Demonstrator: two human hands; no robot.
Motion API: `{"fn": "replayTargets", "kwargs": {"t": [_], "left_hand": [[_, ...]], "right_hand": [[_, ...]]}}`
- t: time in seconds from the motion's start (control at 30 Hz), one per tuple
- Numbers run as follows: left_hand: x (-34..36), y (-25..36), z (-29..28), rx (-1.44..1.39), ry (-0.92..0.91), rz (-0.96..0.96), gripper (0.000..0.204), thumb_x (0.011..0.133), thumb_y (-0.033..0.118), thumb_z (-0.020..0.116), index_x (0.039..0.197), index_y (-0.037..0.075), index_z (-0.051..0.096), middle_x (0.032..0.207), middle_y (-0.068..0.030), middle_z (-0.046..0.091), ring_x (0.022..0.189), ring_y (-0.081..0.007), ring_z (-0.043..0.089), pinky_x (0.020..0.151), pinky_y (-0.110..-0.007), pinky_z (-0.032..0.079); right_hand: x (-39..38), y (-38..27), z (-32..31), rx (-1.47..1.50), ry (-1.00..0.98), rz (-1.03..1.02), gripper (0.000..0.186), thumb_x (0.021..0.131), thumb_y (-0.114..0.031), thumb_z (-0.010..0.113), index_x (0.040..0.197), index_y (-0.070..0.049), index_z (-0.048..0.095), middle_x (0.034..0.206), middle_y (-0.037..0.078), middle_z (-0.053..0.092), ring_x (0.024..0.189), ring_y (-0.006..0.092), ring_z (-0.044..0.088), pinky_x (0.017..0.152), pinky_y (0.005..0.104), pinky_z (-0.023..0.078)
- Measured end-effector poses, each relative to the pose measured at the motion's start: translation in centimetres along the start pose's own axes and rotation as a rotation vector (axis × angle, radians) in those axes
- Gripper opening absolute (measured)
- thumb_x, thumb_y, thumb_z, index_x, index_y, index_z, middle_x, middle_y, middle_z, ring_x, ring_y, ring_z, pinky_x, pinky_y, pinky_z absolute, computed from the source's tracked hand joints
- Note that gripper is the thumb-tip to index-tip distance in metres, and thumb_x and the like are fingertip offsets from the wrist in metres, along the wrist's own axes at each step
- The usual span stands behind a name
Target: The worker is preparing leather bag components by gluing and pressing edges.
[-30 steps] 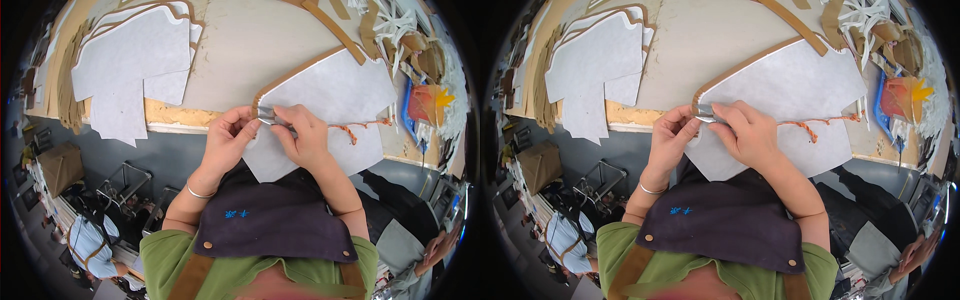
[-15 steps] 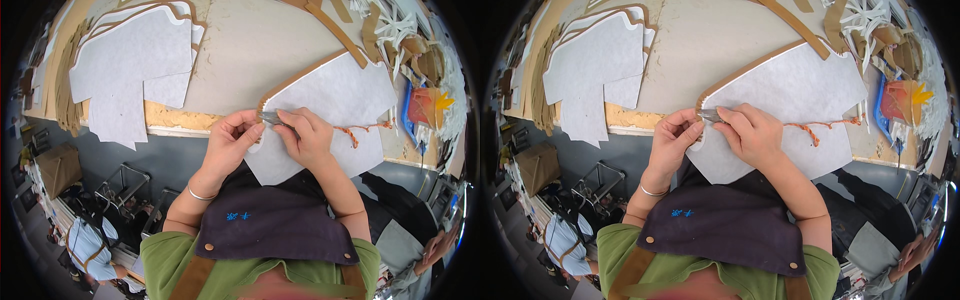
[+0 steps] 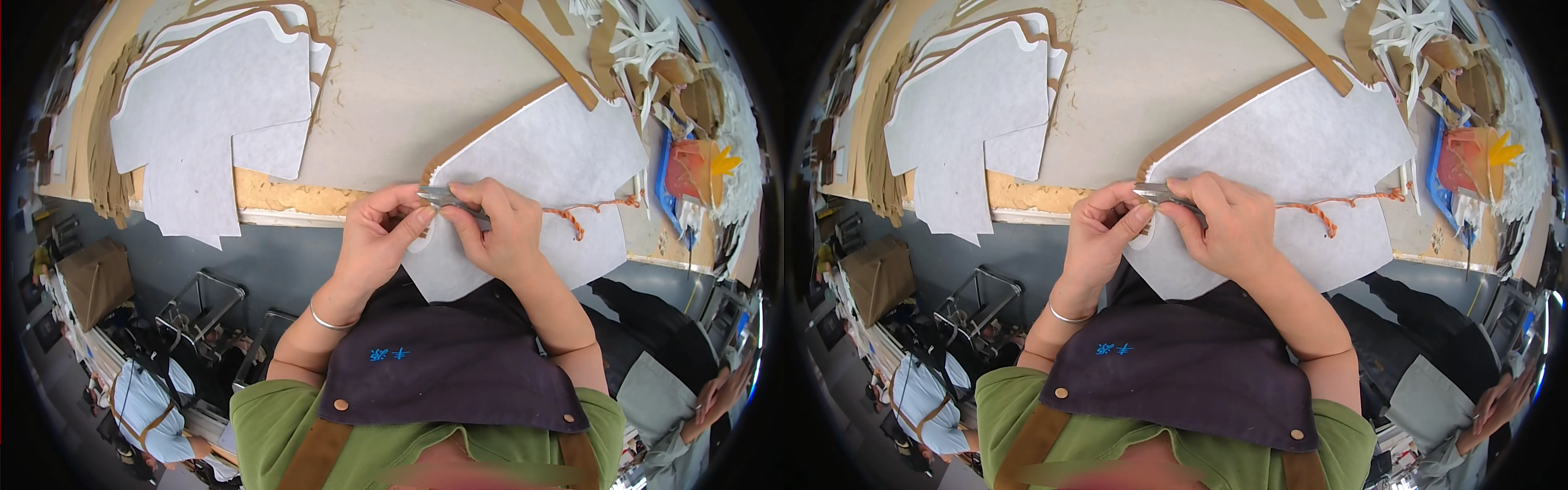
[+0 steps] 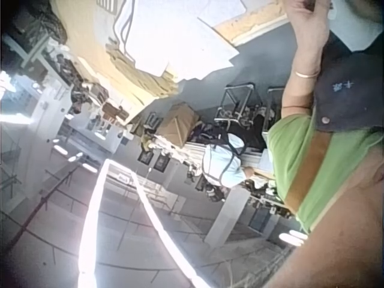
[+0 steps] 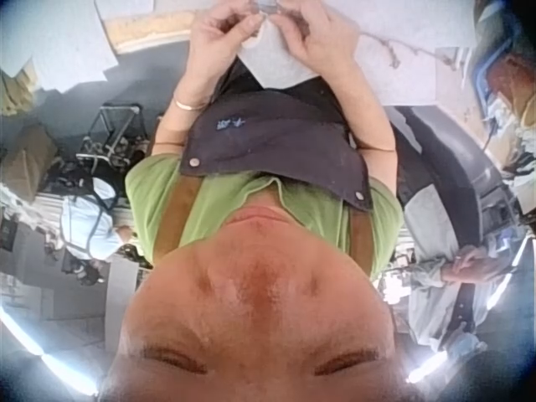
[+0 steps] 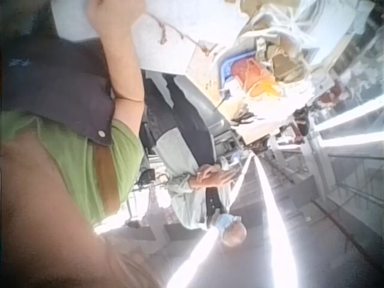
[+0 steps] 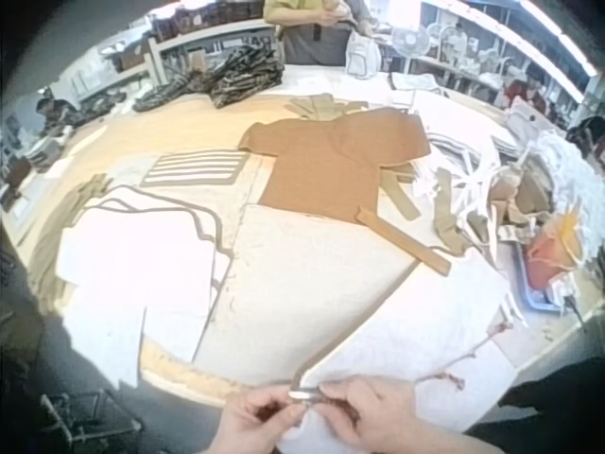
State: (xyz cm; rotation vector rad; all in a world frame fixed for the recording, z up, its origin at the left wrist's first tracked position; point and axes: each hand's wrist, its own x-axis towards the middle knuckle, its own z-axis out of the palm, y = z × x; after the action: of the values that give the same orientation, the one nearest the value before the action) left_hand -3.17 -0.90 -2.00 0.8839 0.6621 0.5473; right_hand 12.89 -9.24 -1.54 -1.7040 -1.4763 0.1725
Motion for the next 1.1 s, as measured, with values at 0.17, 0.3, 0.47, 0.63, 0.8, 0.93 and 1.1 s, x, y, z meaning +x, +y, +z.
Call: {"fn": "replayTargets", "kwargs": {"t": [0.17, 0.3, 0.47, 0.63, 0.8, 0.93, 1.1], "left_hand": [[-0.1, -0.1, -0.1, 0.009, -0.011, 0.010, 0.017, 0.092, 0.003, 0.070, 0.109, 0.002, 0.069, 0.089, 0.0031, 0.066, 0.077, -0.0034, 0.057, 0.068, -0.020, 0.048], [-0.2, -0.1, 0.0, 0.020, -0.009, 0.008, 0.017, 0.092, 0.003, 0.070, 0.108, 0.002, 0.069, 0.088, 0.0034, 0.065, 0.076, -0.0034, 0.057, 0.067, -0.020, 0.048], [-0.5, -0.1, -0.4, 0.051, -0.013, -0.012, 0.017, 0.092, 0.002, 0.069, 0.109, 0.001, 0.069, 0.087, 0.0031, 0.065, 0.077, -0.0034, 0.057, 0.067, -0.020, 0.048], [-1.9, 0.1, 0.5, 0.000, 0.019, 0.011, 0.020, 0.092, 0.002, 0.069, 0.112, 0.000, 0.068, 0.088, 0.0032, 0.065, 0.076, -0.0028, 0.056, 0.067, -0.019, 0.047], [-2.3, -0.1, 0.8, -0.013, 0.040, 0.013, 0.026, 0.092, 0.002, 0.069, 0.118, 0.000, 0.066, 0.088, 0.0035, 0.064, 0.076, -0.0023, 0.055, 0.068, -0.019, 0.046], [-2.4, -0.3, 0.9, -0.004, 0.057, 0.072, 0.029, 0.092, 0.001, 0.069, 0.121, 0.000, 0.065, 0.089, 0.0032, 0.064, 0.076, -0.0023, 0.055, 0.067, -0.018, 0.046], [-2.4, -0.5, 0.9, -0.004, 0.057, 0.087, 0.029, 0.092, 0.001, 0.069, 0.120, 0.000, 0.065, 0.088, 0.0024, 0.065, 0.076, -0.0028, 0.056, 0.067, -0.019, 0.047]], "right_hand": [[-0.3, 0.1, 0.0, 0.001, 0.005, -0.014, 0.022, 0.080, -0.019, 0.079, 0.091, -0.008, 0.064, 0.075, 0.003, 0.067, 0.053, 0.0193, 0.061, 0.047, 0.0299, 0.045], [-0.7, 0.5, 0.6, 0.037, 0.049, -0.034, 0.021, 0.079, -0.019, 0.079, 0.088, -0.008, 0.064, 0.073, 0.004, 0.066, 0.053, 0.0193, 0.060, 0.046, 0.0301, 0.045], [-1.1, 0.6, 1.1, 0.074, 0.072, -0.041, 0.021, 0.079, -0.017, 0.080, 0.088, -0.008, 0.064, 0.071, 0.004, 0.065, 0.051, 0.0192, 0.059, 0.045, 0.0298, 0.044], [-1.6, 0.0, 0.5, 0.093, 0.022, -0.050, 0.021, 0.079, -0.016, 0.080, 0.089, -0.007, 0.065, 0.071, 0.004, 0.065, 0.052, 0.0186, 0.060, 0.046, 0.0287, 0.044], [-2.0, -0.3, 0.3, 0.097, 0.081, 0.005, 0.024, 0.079, -0.016, 0.080, 0.094, -0.007, 0.064, 0.073, 0.004, 0.066, 0.054, 0.0167, 0.062, 0.046, 0.0273, 0.045], [-1.9, -0.6, 0.3, 0.060, 0.075, -0.003, 0.024, 0.079, -0.016, 0.080, 0.095, -0.007, 0.064, 0.073, 0.004, 0.066, 0.055, 0.0161, 0.062, 0.046, 0.0270, 0.045], [-1.6, -0.9, 0.3, 0.035, 0.069, -0.002, 0.024, 0.080, -0.018, 0.080, 0.095, -0.007, 0.064, 0.072, 0.003, 0.064, 0.055, 0.0160, 0.062, 0.046, 0.0272, 0.045]]}}
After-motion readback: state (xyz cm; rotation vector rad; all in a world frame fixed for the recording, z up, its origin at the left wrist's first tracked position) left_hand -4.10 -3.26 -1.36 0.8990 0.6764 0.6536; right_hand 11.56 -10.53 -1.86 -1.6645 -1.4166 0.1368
